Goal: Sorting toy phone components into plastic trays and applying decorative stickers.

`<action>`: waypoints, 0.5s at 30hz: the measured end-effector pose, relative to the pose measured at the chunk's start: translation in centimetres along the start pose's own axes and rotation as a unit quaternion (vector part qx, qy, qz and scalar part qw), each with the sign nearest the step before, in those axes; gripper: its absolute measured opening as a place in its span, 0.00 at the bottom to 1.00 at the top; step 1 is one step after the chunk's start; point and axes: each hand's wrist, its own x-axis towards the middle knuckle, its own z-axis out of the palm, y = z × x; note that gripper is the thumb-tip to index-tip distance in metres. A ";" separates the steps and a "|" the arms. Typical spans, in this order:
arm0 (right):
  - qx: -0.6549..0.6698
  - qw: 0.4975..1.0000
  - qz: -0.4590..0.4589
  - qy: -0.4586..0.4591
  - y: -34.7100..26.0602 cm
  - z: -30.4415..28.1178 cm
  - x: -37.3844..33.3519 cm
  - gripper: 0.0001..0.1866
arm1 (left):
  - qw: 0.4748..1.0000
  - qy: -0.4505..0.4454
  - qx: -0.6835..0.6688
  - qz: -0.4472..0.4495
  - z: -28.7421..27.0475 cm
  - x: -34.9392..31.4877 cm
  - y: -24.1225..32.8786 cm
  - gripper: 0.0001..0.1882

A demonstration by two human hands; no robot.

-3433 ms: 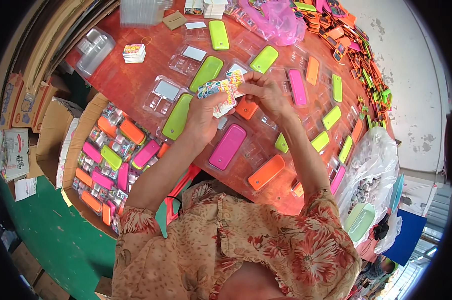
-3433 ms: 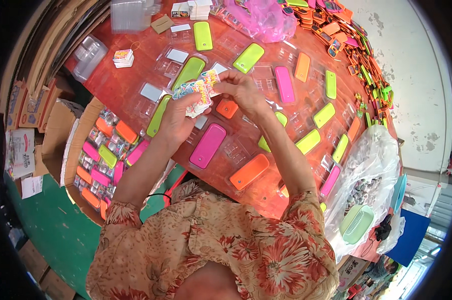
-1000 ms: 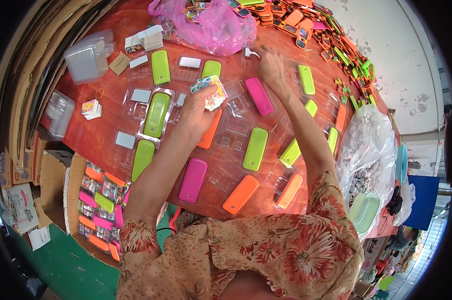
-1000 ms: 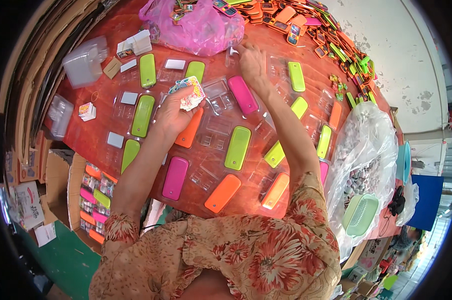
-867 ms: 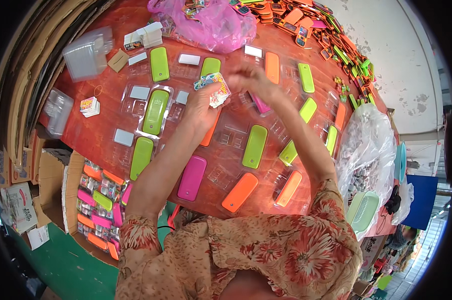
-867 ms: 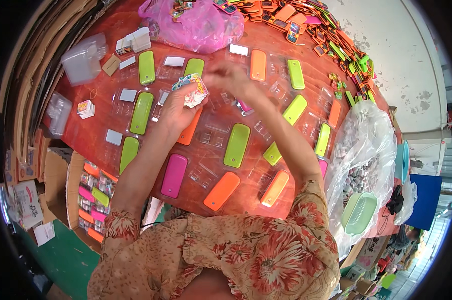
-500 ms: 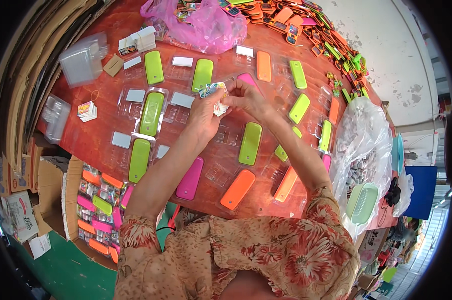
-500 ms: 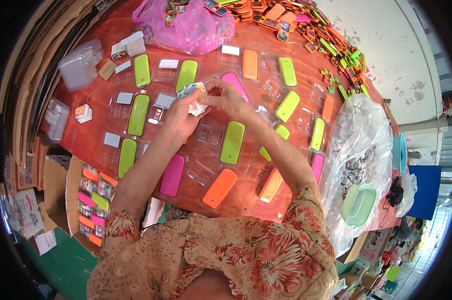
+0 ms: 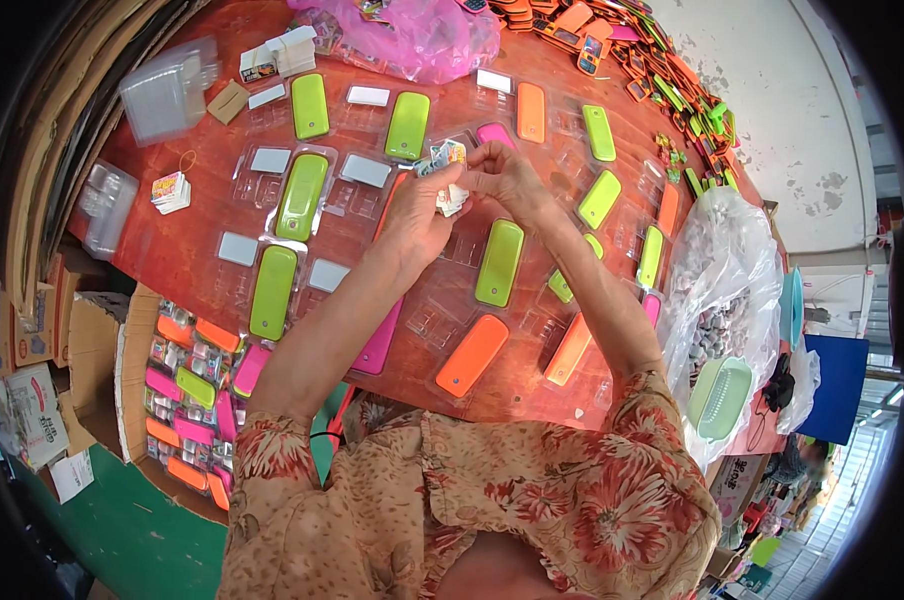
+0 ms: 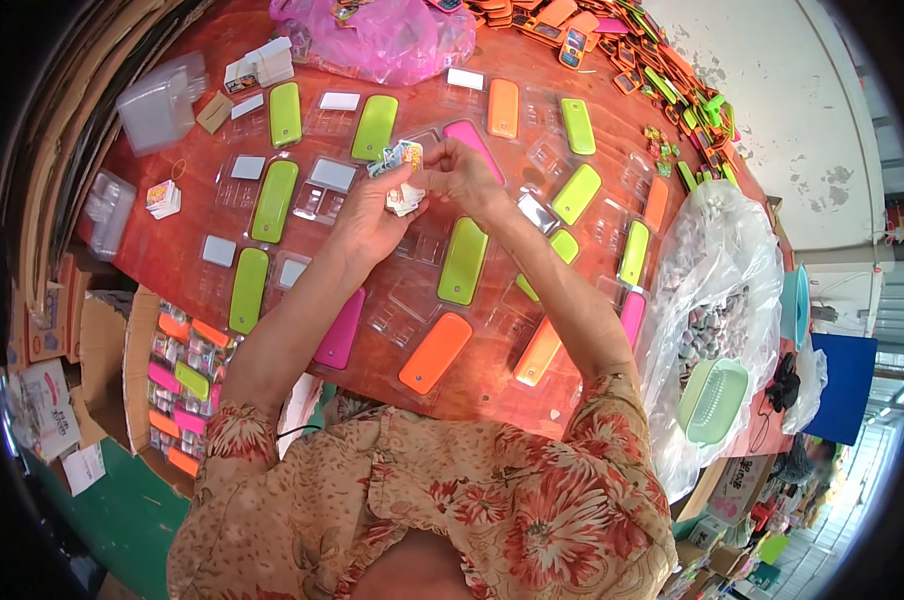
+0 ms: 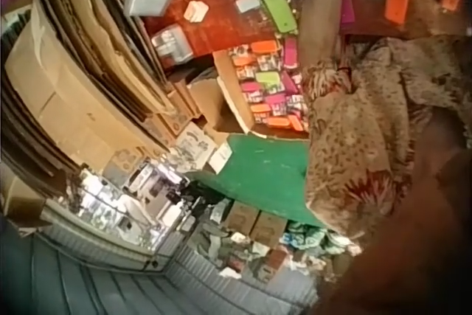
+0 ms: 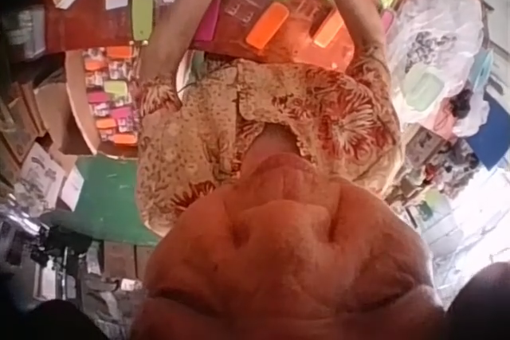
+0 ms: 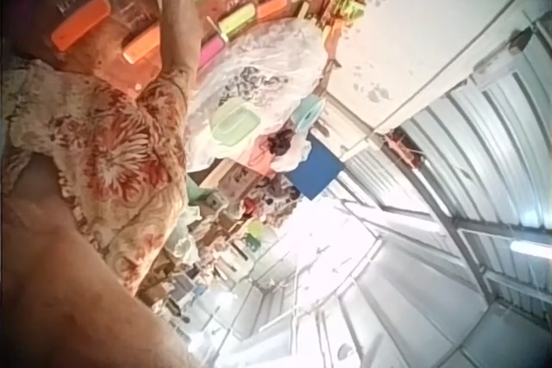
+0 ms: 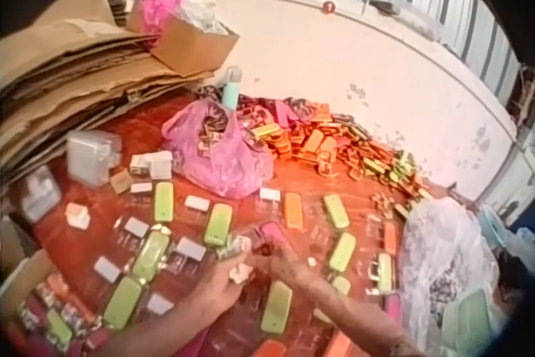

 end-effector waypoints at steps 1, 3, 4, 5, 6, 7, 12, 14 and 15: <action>0.009 1.000 0.007 0.024 -0.2 0.2 -0.1 0.15 | 1.000 0.006 0.006 0.006 0.1 -0.4 0.0 0.12; 0.019 0.999 0.028 0.006 -0.8 0.6 -1.0 0.14 | 1.000 0.013 0.004 0.013 0.2 -1.1 0.1 0.12; 0.029 0.998 0.050 -0.009 -1.1 0.8 -1.4 0.13 | 1.000 0.018 0.002 0.016 0.3 -1.3 0.1 0.12; 0.030 0.998 0.048 -0.011 -1.3 0.9 -1.6 0.13 | 1.000 0.019 0.003 0.018 0.2 -1.3 0.1 0.12; 0.034 0.999 0.032 -0.015 -1.5 1.0 -1.9 0.12 | 0.999 -0.003 0.021 0.025 0.1 -1.3 0.0 0.12; 0.039 0.999 0.016 -0.020 -1.7 1.0 -2.1 0.11 | 0.998 -0.026 0.040 0.033 0.1 -1.4 -0.1 0.13; 0.063 0.991 0.071 -0.090 -1.3 -0.9 -2.3 0.08 | 0.999 -0.041 0.033 -0.008 0.8 -2.7 -0.1 0.13; -0.030 0.986 0.045 -0.159 -2.3 -1.1 -2.9 0.09 | 0.991 -0.097 0.091 -0.007 1.0 -3.2 -0.4 0.14; -0.039 0.987 0.051 -0.147 -3.0 -0.8 -3.4 0.07 | 0.992 -0.069 0.107 0.003 0.9 -3.3 -0.6 0.14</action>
